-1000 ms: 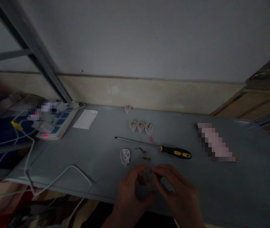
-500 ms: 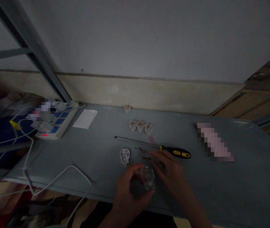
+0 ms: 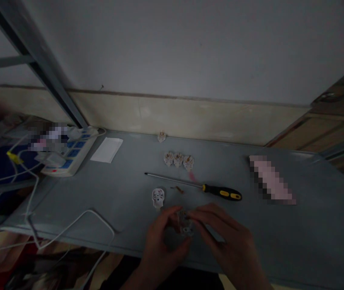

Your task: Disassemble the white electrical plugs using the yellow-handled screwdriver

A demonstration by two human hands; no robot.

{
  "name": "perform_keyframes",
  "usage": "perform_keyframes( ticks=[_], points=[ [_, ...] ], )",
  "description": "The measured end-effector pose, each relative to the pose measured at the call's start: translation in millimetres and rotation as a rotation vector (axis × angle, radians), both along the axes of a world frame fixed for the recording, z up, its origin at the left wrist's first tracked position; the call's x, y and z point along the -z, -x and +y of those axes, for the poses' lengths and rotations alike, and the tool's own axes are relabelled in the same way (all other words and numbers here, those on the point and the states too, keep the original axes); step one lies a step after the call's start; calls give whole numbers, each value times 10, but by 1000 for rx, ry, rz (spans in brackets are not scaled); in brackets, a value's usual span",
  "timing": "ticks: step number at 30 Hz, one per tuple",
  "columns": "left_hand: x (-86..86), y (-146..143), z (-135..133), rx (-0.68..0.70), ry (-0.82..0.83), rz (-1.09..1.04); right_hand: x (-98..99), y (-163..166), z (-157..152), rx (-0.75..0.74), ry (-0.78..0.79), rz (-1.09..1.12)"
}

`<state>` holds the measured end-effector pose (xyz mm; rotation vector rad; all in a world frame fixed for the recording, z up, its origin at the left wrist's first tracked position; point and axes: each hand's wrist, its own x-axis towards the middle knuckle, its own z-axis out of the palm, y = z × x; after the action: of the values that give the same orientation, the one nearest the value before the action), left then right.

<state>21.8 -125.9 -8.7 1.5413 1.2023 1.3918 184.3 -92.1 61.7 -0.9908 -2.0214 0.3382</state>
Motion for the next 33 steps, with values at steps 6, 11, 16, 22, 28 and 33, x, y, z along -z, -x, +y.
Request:
perform_keyframes(
  ticks=[6, 11, 16, 22, 28, 33],
  points=[
    [-15, -10, -3, 3, -59, -17, 133, 59, -67, -57, 82, -42],
    [-41, -10, -5, -22, -44, -15, 179, 59, -113, -50, 87, -21],
    [-35, -11, -4, -26, -71, -32, 144, 90, -115, -32, 80, -10],
    [-31, -8, -7, -31, -53, -37, 101, 92, -108, -21, -12, -120],
    [-46, -10, -10, -39, -56, -28, 75, 107, -80, 4, -74, -131],
    [-49, -11, -14, -55, -80, 15, 71, 120, -81, 17, -96, -199]
  ],
)
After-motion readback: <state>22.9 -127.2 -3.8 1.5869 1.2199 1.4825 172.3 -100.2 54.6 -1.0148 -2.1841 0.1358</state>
